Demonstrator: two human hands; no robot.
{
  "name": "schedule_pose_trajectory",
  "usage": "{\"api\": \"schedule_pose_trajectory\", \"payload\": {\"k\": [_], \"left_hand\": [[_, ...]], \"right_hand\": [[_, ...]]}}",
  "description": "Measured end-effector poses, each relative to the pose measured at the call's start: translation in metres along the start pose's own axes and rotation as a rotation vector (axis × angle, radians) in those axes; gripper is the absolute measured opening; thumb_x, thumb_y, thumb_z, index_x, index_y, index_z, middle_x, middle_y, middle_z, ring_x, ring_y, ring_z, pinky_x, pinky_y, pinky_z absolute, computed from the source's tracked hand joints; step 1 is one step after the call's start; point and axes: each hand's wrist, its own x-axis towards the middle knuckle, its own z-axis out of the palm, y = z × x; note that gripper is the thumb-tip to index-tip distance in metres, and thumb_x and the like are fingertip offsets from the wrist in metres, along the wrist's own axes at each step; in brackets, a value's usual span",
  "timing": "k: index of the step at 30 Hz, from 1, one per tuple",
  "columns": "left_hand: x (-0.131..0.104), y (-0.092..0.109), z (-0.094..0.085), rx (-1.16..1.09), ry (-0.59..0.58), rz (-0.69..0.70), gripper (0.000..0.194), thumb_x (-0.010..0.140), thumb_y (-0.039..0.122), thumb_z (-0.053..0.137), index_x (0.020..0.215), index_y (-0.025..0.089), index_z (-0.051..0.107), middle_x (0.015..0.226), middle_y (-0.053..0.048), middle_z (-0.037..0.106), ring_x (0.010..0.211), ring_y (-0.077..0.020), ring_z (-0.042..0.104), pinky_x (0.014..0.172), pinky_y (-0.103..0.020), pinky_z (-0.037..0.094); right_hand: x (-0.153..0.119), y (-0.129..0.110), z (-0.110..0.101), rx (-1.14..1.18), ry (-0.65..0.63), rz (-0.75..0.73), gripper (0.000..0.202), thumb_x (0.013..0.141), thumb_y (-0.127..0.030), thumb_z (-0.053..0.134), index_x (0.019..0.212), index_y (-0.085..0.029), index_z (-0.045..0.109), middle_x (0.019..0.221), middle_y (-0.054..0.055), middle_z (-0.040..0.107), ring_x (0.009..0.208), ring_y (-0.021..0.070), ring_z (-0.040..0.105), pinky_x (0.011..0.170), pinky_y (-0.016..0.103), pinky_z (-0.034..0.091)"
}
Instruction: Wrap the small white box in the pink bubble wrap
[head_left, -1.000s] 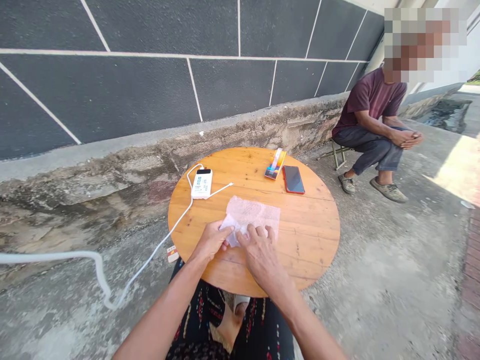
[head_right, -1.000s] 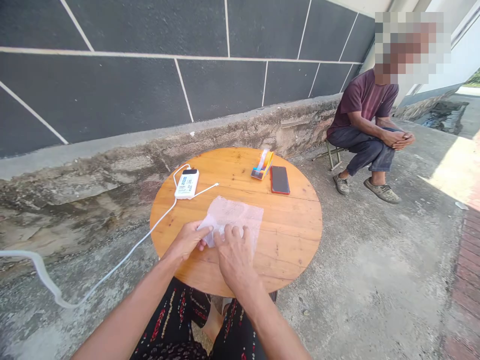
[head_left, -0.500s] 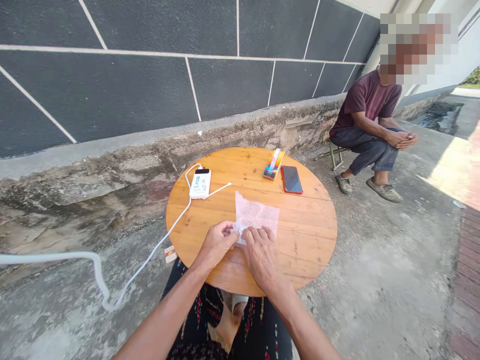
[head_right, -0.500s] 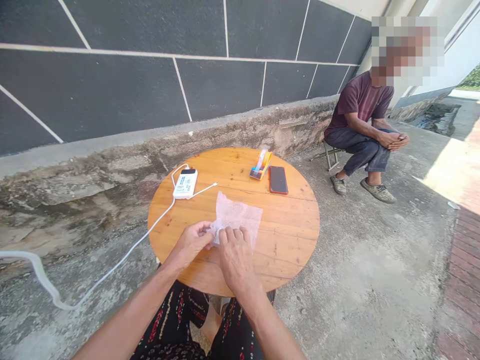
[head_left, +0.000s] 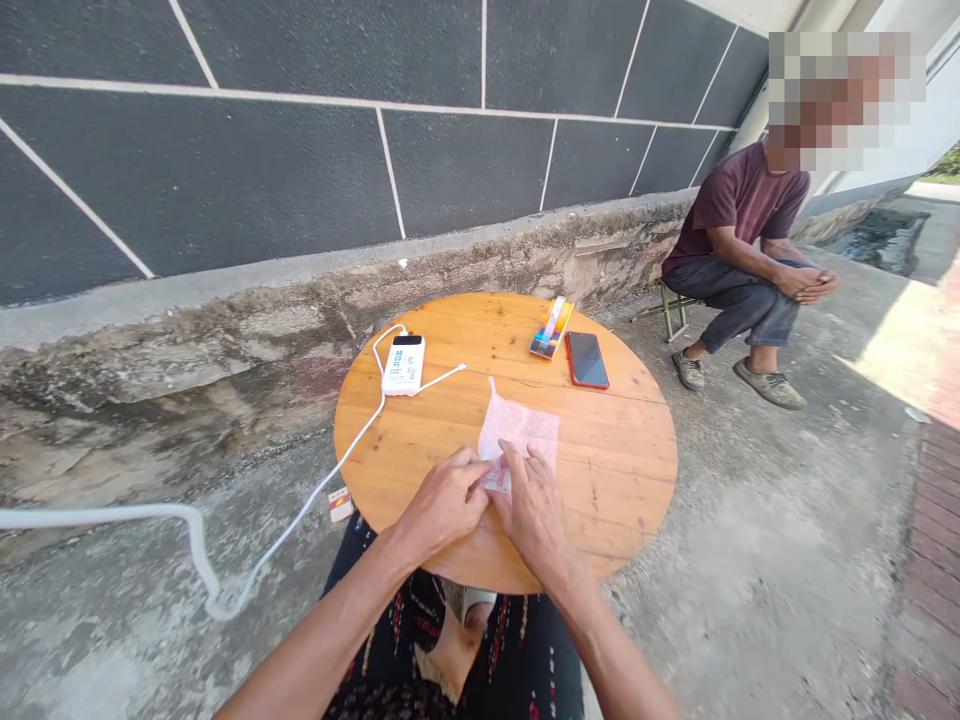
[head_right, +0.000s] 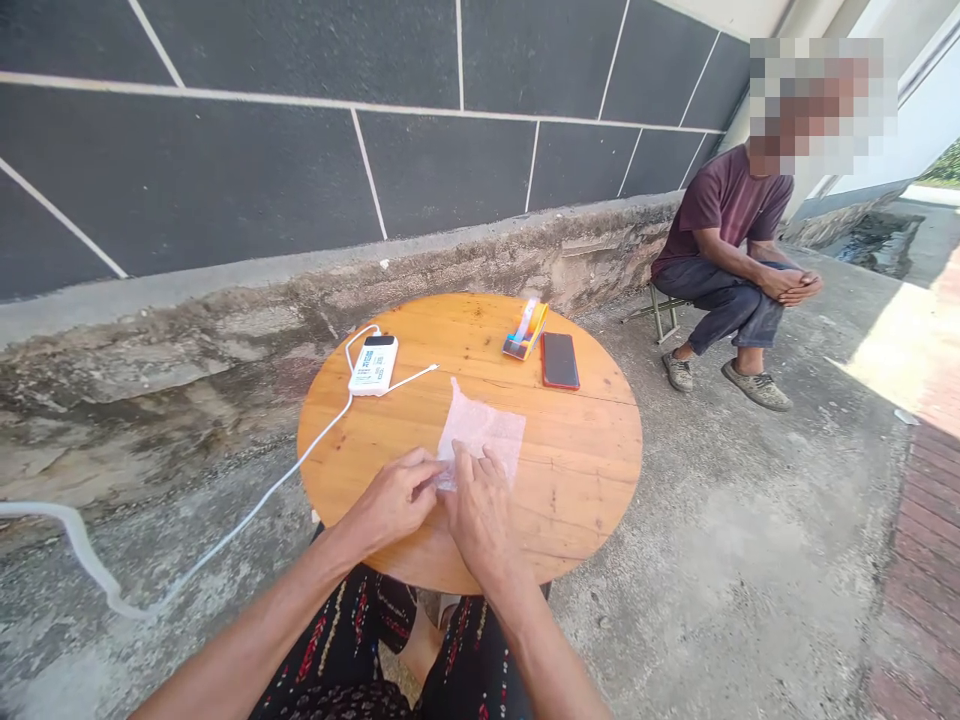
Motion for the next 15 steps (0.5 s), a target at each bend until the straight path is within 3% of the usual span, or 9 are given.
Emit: {"api": "schedule_pose_trajectory", "payload": {"k": [5, 8, 12, 15], "left_hand": [[0.0, 0.0, -0.005, 0.172, -0.091, 0.052, 0.031, 0.091, 0.019, 0.035, 0.105, 0.023, 0.063, 0.087, -0.003, 0.053, 0.08, -0.0157, 0.053, 0.07, -0.025, 0.043], [0.001, -0.002, -0.004, 0.22, -0.073, 0.082, 0.029, 0.093, 0.022, 0.035, 0.101, 0.022, 0.063, 0.09, -0.003, 0.053, 0.083, -0.0158, 0.052, 0.072, -0.025, 0.043], [0.0, -0.009, -0.001, 0.188, -0.033, 0.222, 0.028, 0.093, 0.019, 0.035, 0.105, 0.021, 0.06, 0.104, -0.005, 0.055, 0.096, -0.0174, 0.051, 0.082, -0.028, 0.044], [0.001, -0.012, -0.001, 0.194, -0.044, 0.278, 0.026, 0.092, 0.015, 0.036, 0.101, 0.02, 0.06, 0.105, -0.005, 0.057, 0.099, -0.0181, 0.051, 0.084, -0.028, 0.044]], "right_hand": [[0.002, 0.001, -0.003, 0.018, -0.002, -0.002, 0.052, 0.082, -0.013, 0.052, 0.132, -0.017, 0.037, 0.104, 0.01, 0.065, 0.102, 0.0257, 0.06, 0.103, 0.051, 0.039], [0.003, -0.001, -0.003, 0.013, -0.017, -0.001, 0.053, 0.081, -0.012, 0.053, 0.131, -0.016, 0.038, 0.102, 0.01, 0.065, 0.101, 0.0253, 0.06, 0.104, 0.05, 0.038], [0.008, -0.007, -0.005, 0.002, -0.038, 0.007, 0.053, 0.078, -0.01, 0.054, 0.13, -0.014, 0.041, 0.105, 0.011, 0.065, 0.103, 0.0249, 0.059, 0.106, 0.049, 0.035], [0.008, -0.004, -0.016, 0.049, -0.081, -0.01, 0.051, 0.079, -0.014, 0.055, 0.128, -0.017, 0.044, 0.11, 0.01, 0.064, 0.105, 0.0246, 0.058, 0.107, 0.05, 0.032]]}}
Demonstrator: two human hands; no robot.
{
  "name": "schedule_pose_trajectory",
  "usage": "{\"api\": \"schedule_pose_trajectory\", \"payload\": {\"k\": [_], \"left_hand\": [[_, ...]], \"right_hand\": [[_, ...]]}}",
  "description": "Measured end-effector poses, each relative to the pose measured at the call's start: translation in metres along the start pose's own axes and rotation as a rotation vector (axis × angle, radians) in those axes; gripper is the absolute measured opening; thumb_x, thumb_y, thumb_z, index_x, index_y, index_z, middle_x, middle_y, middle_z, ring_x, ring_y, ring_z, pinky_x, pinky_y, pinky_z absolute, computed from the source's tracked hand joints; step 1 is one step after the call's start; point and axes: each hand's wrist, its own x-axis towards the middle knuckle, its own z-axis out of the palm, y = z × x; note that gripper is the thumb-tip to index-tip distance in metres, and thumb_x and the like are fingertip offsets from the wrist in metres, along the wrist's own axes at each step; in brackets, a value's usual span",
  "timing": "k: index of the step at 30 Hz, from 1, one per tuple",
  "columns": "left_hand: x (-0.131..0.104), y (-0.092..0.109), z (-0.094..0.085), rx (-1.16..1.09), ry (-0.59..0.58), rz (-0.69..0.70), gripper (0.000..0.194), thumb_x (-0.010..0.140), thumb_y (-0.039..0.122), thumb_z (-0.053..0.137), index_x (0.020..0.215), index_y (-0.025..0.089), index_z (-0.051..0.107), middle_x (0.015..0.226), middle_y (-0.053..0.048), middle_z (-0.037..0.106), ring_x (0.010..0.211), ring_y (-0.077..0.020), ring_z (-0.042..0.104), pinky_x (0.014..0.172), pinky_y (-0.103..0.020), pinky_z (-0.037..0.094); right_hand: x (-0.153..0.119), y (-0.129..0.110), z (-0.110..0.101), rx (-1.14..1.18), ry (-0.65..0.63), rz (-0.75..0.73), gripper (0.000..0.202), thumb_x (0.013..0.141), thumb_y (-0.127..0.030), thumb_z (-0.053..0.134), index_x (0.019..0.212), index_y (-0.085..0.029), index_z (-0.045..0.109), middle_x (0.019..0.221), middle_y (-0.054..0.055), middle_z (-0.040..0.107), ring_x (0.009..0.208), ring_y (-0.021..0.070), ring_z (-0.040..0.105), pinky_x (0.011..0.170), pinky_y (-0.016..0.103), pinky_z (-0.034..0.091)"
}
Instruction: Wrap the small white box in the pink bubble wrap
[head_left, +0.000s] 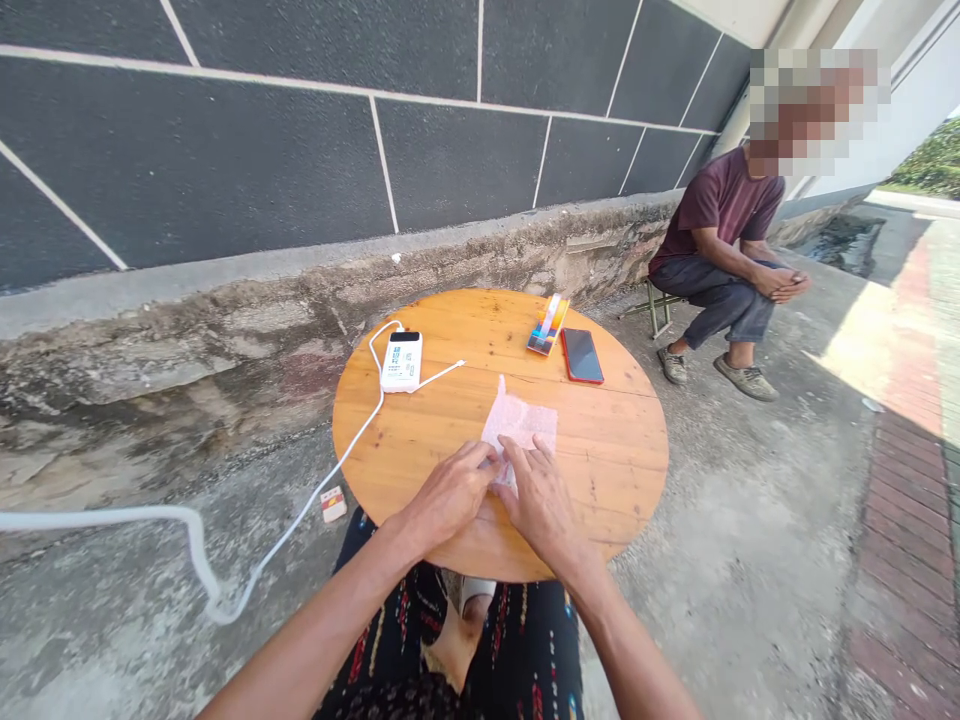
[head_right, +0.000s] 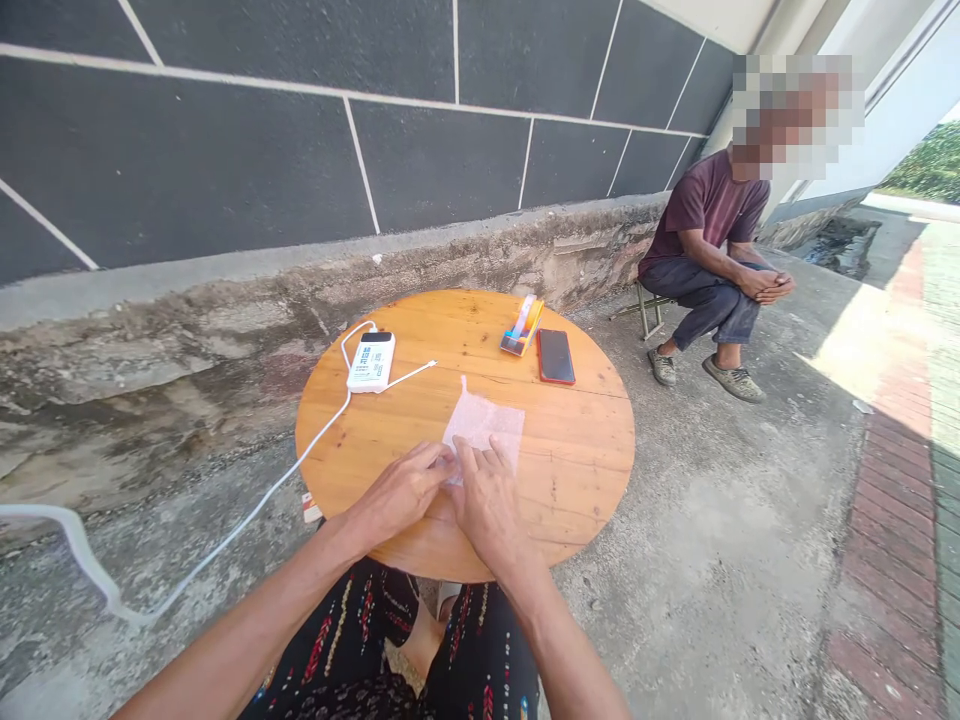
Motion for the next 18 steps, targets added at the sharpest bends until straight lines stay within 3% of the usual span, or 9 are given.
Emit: {"api": "schedule_pose_trajectory", "payload": {"k": [3, 5, 7, 11, 18], "left_hand": [[0.001, 0.001, -0.003, 0.004, -0.031, -0.012, 0.026, 0.089, 0.01, 0.037, 0.095, 0.019, 0.06, 0.102, -0.004, 0.056, 0.097, -0.0176, 0.051, 0.083, -0.028, 0.045], [0.001, 0.002, -0.005, -0.009, -0.048, -0.027, 0.027, 0.086, 0.007, 0.037, 0.094, 0.02, 0.06, 0.102, -0.004, 0.056, 0.096, -0.0175, 0.051, 0.083, -0.028, 0.045], [0.001, 0.003, -0.006, -0.021, -0.053, -0.036, 0.03, 0.085, 0.005, 0.037, 0.096, 0.02, 0.06, 0.105, -0.006, 0.056, 0.098, -0.018, 0.051, 0.085, -0.029, 0.045], [0.001, 0.001, -0.004, -0.045, -0.04, -0.04, 0.031, 0.083, 0.004, 0.039, 0.099, 0.02, 0.061, 0.107, -0.007, 0.056, 0.1, -0.0193, 0.051, 0.086, -0.03, 0.046], [0.0, -0.001, -0.001, -0.019, -0.02, -0.011, 0.029, 0.084, 0.005, 0.039, 0.097, 0.019, 0.062, 0.106, -0.008, 0.057, 0.099, -0.02, 0.052, 0.086, -0.031, 0.046]], "right_hand": [[-0.015, 0.015, -0.021, 0.133, 0.014, 0.105, 0.042, 0.082, -0.023, 0.055, 0.124, -0.02, 0.049, 0.117, 0.009, 0.061, 0.11, 0.0243, 0.055, 0.099, 0.048, 0.04], [-0.032, 0.028, -0.033, 0.22, 0.055, 0.328, 0.031, 0.085, -0.03, 0.051, 0.114, -0.018, 0.055, 0.106, 0.009, 0.065, 0.096, 0.0223, 0.062, 0.086, 0.041, 0.049], [-0.051, 0.036, -0.039, 0.303, 0.003, 0.524, 0.029, 0.086, -0.035, 0.048, 0.105, -0.016, 0.058, 0.095, 0.009, 0.067, 0.081, 0.0201, 0.065, 0.073, 0.036, 0.052], [-0.067, 0.034, -0.031, 0.498, -0.073, 0.749, 0.041, 0.086, -0.048, 0.045, 0.109, -0.014, 0.052, 0.078, 0.006, 0.066, 0.063, 0.0183, 0.065, 0.049, 0.027, 0.05], [-0.04, 0.019, -0.01, 0.669, -0.023, 0.859, 0.044, 0.079, -0.052, 0.052, 0.107, -0.018, 0.047, 0.057, -0.005, 0.058, 0.041, 0.0133, 0.058, 0.033, 0.018, 0.04]]}}
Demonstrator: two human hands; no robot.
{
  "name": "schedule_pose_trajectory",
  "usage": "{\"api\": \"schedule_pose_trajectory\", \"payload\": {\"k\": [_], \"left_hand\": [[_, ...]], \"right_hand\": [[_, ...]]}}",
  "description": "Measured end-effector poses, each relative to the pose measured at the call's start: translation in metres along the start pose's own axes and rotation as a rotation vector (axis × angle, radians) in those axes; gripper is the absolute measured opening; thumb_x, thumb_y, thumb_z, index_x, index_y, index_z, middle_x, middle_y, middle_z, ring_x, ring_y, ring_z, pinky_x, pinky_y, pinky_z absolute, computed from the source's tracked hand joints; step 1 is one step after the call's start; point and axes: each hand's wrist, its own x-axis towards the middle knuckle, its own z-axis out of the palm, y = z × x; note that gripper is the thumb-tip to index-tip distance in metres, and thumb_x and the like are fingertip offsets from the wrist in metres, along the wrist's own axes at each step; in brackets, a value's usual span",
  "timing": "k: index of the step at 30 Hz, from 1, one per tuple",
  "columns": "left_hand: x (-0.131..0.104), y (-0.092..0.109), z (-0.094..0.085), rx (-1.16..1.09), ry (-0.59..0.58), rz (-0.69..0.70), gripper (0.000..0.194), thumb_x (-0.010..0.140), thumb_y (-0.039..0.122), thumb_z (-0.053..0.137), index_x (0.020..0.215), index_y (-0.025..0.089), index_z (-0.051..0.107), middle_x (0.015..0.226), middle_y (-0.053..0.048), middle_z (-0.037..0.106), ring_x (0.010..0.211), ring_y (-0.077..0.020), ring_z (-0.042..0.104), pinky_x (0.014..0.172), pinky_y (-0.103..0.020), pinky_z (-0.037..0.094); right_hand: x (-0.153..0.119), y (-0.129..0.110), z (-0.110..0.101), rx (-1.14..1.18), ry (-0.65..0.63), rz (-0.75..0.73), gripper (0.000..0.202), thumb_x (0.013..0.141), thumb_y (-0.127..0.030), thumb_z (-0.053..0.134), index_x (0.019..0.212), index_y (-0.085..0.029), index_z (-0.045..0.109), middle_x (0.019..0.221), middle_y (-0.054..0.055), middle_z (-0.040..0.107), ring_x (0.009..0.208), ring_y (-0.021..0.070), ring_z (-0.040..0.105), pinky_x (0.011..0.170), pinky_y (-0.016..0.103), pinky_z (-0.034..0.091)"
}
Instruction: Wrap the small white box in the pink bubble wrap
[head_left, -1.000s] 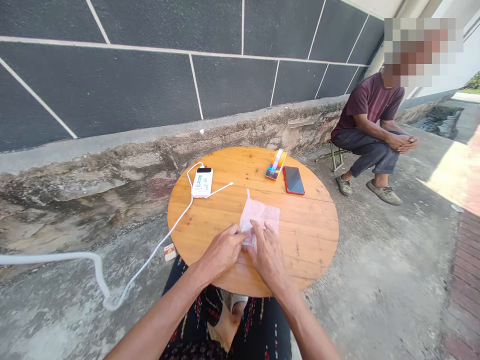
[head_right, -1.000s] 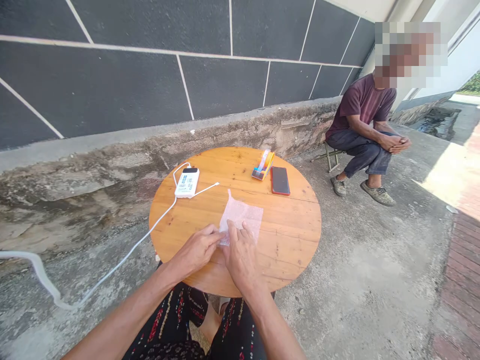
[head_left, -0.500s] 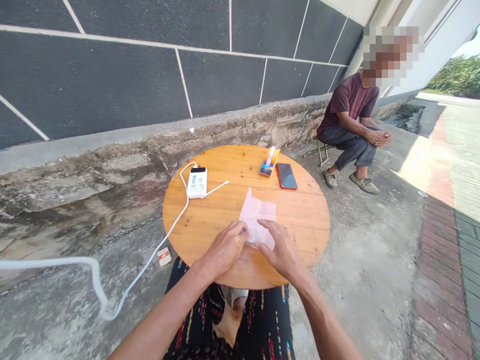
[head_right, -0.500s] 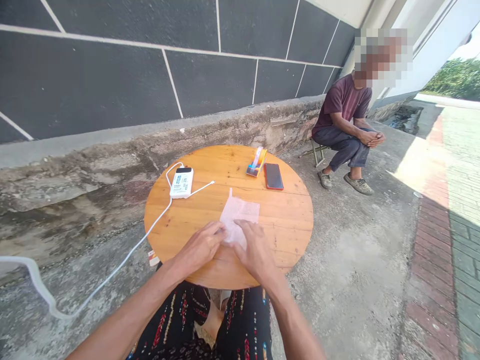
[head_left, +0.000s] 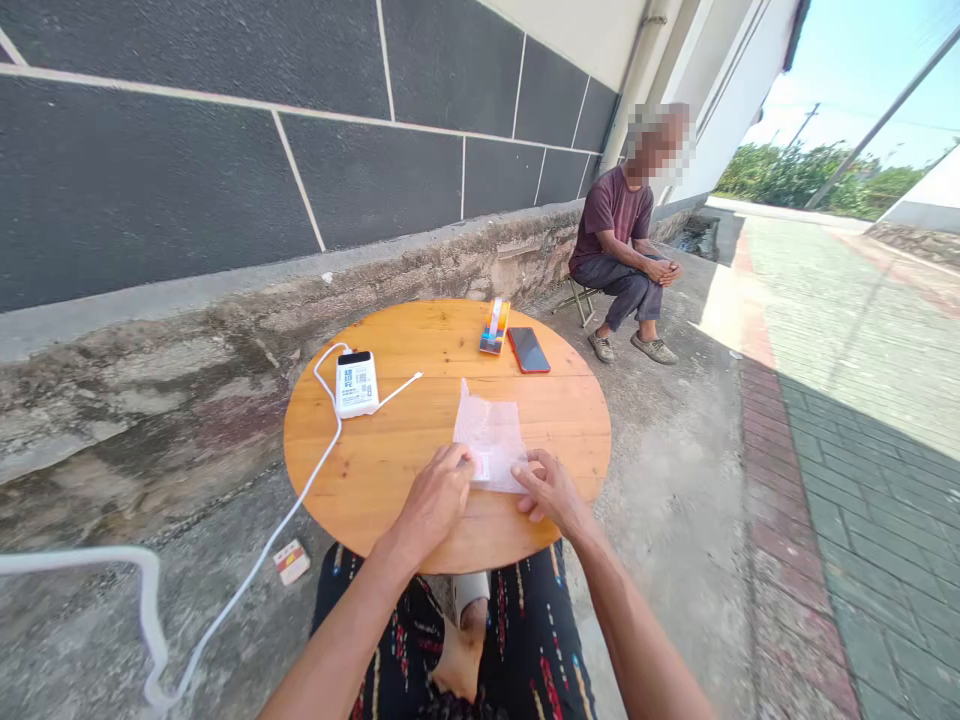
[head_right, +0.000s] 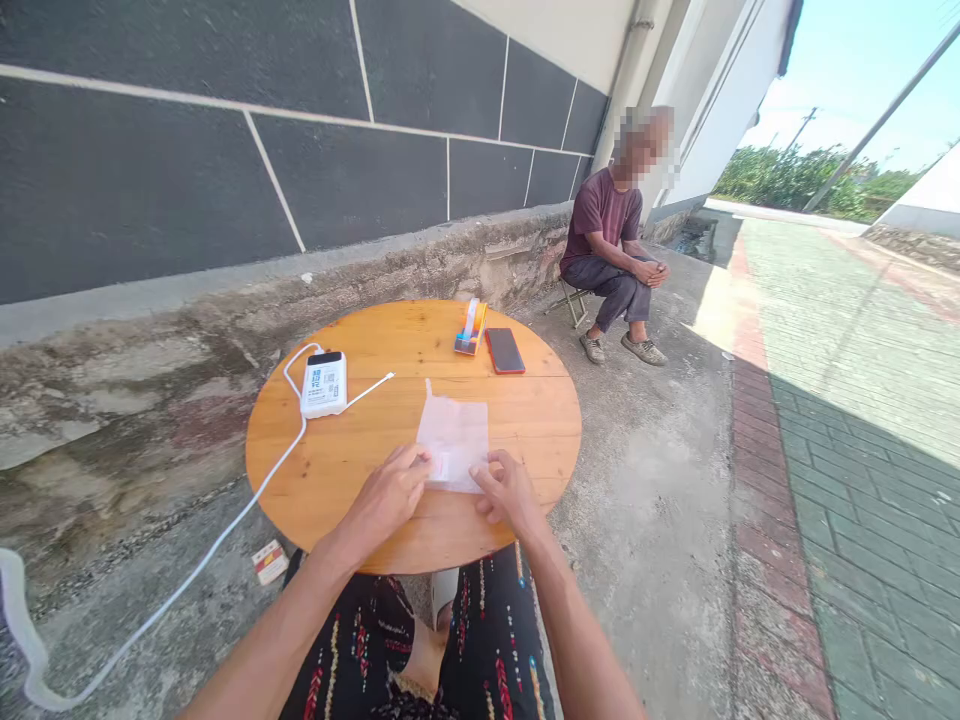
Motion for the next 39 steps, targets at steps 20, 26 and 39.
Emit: {"api": "schedule_pose_trajectory", "payload": {"k": [20, 26, 39], "left_hand": [[0.006, -0.003, -0.009, -0.018, -0.035, 0.018, 0.023, 0.083, 0.007, 0.042, 0.08, 0.02, 0.06, 0.096, -0.005, 0.056, 0.091, -0.0174, 0.052, 0.077, -0.028, 0.043], [0.009, -0.003, -0.013, -0.02, -0.052, 0.04, 0.021, 0.083, 0.007, 0.042, 0.077, 0.019, 0.058, 0.093, -0.004, 0.055, 0.089, -0.0167, 0.051, 0.076, -0.027, 0.042], [0.009, -0.002, -0.012, -0.002, -0.083, 0.047, 0.023, 0.081, 0.005, 0.041, 0.08, 0.02, 0.059, 0.096, -0.005, 0.054, 0.093, -0.017, 0.051, 0.08, -0.028, 0.044]], "right_hand": [[0.026, -0.007, 0.038, -0.358, 0.353, -0.191, 0.018, 0.069, -0.025, 0.057, 0.057, -0.019, 0.044, 0.051, -0.006, 0.041, 0.051, 0.0094, 0.037, 0.049, 0.022, 0.021], [0.031, -0.004, 0.047, -0.23, 0.381, -0.21, 0.016, 0.068, -0.025, 0.054, 0.059, -0.02, 0.042, 0.055, -0.005, 0.043, 0.054, 0.0102, 0.041, 0.051, 0.021, 0.028], [0.027, -0.007, 0.047, 0.177, 0.209, -0.104, 0.021, 0.073, -0.04, 0.052, 0.073, -0.02, 0.048, 0.058, -0.003, 0.056, 0.043, 0.0136, 0.057, 0.039, 0.024, 0.047]]}}
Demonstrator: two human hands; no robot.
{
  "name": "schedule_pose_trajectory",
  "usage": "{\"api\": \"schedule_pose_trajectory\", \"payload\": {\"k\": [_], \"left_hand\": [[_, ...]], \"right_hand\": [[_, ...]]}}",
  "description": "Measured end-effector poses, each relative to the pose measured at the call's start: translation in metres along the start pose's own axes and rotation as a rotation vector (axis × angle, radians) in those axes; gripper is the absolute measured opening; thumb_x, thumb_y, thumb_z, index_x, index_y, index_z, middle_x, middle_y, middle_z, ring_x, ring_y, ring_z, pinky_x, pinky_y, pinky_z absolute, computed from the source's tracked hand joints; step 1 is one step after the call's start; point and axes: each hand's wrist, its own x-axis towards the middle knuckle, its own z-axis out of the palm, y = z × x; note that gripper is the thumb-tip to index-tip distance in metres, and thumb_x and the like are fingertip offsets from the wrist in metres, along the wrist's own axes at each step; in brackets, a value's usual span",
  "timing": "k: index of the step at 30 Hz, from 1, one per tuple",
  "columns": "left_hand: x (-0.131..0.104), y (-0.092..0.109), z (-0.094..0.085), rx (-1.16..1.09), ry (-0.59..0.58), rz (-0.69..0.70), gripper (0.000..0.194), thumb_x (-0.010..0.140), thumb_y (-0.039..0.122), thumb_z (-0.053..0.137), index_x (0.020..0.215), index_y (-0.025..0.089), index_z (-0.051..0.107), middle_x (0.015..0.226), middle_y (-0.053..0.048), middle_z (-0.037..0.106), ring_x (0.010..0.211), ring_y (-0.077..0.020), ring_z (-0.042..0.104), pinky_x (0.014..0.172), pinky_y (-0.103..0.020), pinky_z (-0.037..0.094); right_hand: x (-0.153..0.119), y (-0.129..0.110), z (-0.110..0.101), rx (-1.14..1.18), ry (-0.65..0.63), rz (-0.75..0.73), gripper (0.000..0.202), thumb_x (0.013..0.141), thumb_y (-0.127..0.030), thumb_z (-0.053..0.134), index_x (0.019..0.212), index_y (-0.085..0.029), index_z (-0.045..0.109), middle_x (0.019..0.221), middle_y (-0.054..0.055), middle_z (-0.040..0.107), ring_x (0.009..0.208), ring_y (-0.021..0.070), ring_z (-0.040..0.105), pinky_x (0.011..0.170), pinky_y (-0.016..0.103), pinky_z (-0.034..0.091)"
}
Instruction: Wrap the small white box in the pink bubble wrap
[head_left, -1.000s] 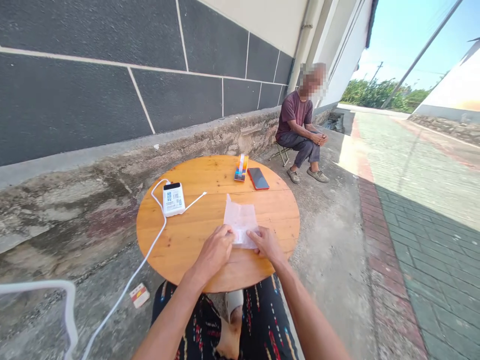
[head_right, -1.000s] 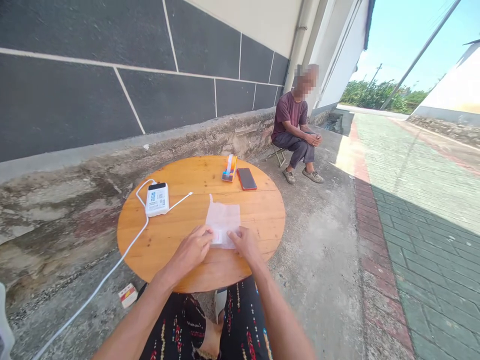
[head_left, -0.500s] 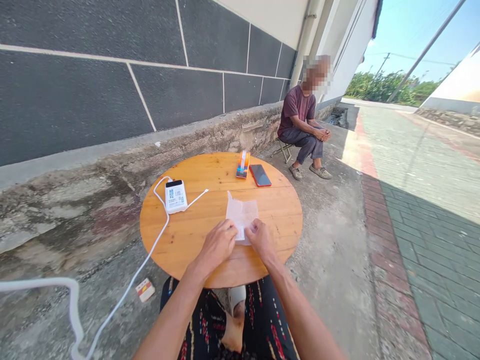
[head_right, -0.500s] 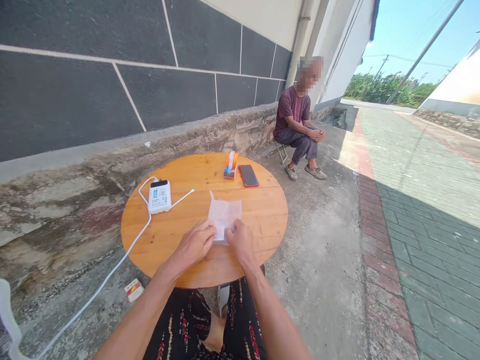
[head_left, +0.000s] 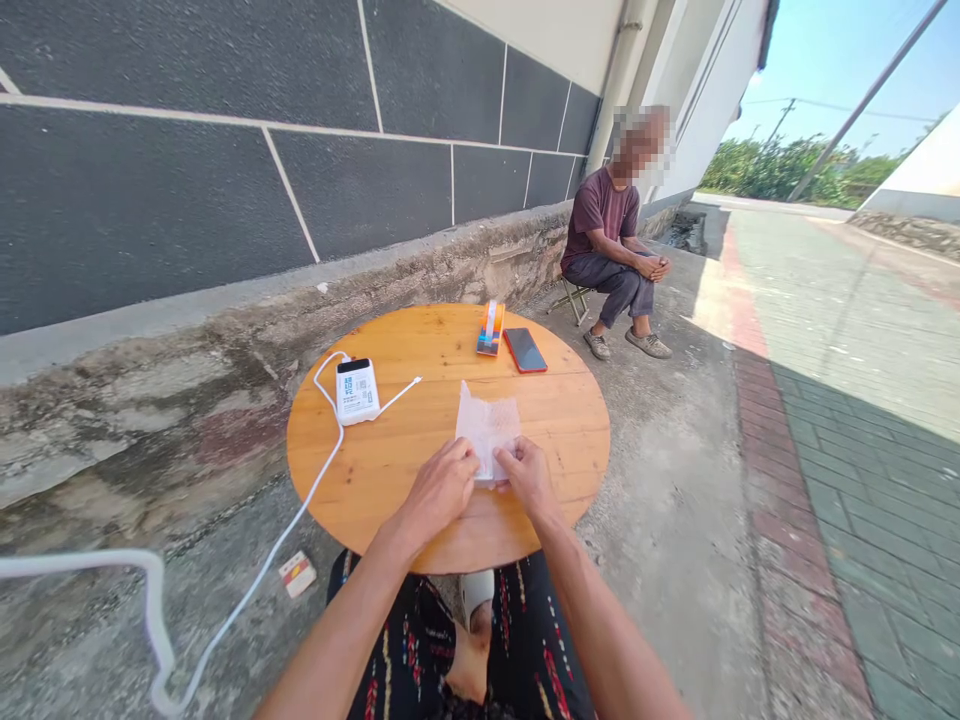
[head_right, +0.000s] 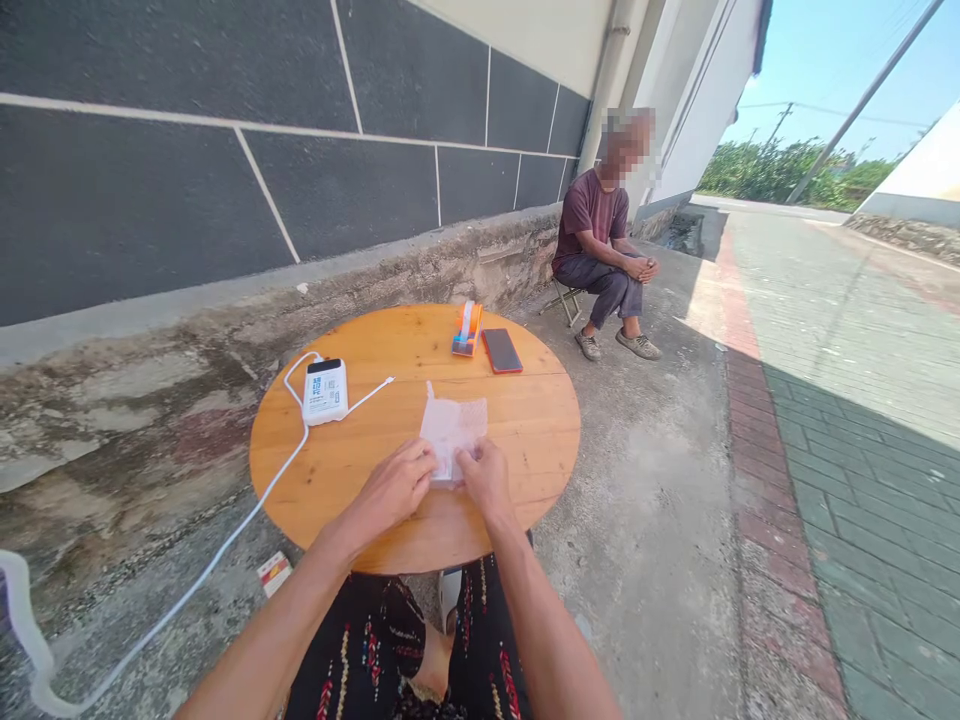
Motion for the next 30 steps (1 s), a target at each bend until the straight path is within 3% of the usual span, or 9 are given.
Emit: {"api": "schedule_pose_trajectory", "payload": {"k": [5, 10, 15, 23, 30], "left_hand": [[0.0, -0.002, -0.001, 0.02, -0.007, 0.02, 0.022, 0.081, 0.006, 0.041, 0.086, 0.02, 0.057, 0.095, -0.005, 0.054, 0.092, -0.0182, 0.052, 0.08, -0.029, 0.043], [0.004, 0.003, -0.007, 0.104, -0.051, 0.076, 0.033, 0.081, 0.005, 0.041, 0.103, 0.023, 0.056, 0.094, -0.004, 0.054, 0.089, -0.0195, 0.052, 0.073, -0.027, 0.042], [0.01, 0.01, -0.005, 0.187, -0.11, 0.09, 0.039, 0.078, 0.001, 0.039, 0.099, 0.026, 0.061, 0.091, -0.005, 0.052, 0.082, -0.0202, 0.051, 0.066, -0.027, 0.04], [0.022, 0.014, -0.003, 0.323, -0.266, 0.075, 0.03, 0.079, 0.006, 0.042, 0.093, 0.022, 0.063, 0.095, -0.006, 0.052, 0.086, -0.0199, 0.051, 0.073, -0.028, 0.043], [0.009, 0.008, 0.0, 0.316, -0.121, 0.141, 0.038, 0.08, 0.003, 0.039, 0.107, 0.024, 0.056, 0.094, -0.006, 0.053, 0.086, -0.0216, 0.051, 0.073, -0.032, 0.045]], "right_hand": [[0.002, 0.008, -0.01, 0.025, 0.02, 0.015, 0.018, 0.07, -0.036, 0.054, 0.071, -0.02, 0.046, 0.054, -0.004, 0.052, 0.041, 0.0122, 0.053, 0.035, 0.022, 0.043], [0.004, 0.014, -0.009, 0.067, 0.044, 0.002, 0.019, 0.069, -0.032, 0.052, 0.081, -0.02, 0.045, 0.06, -0.005, 0.052, 0.045, 0.0121, 0.053, 0.035, 0.021, 0.044], [0.007, 0.017, -0.008, 0.104, 0.043, -0.016, 0.026, 0.069, -0.028, 0.05, 0.093, -0.019, 0.045, 0.064, -0.004, 0.054, 0.049, 0.0137, 0.056, 0.036, 0.021, 0.045], [0.0, 0.015, -0.003, 0.232, 0.006, -0.093, 0.036, 0.078, -0.035, 0.053, 0.11, -0.018, 0.045, 0.067, -0.004, 0.053, 0.052, 0.0121, 0.055, 0.041, 0.02, 0.045], [0.0, 0.013, 0.002, 0.217, -0.014, -0.224, 0.046, 0.083, -0.036, 0.053, 0.124, -0.016, 0.045, 0.064, -0.005, 0.05, 0.055, 0.0121, 0.052, 0.046, 0.021, 0.044]]}}
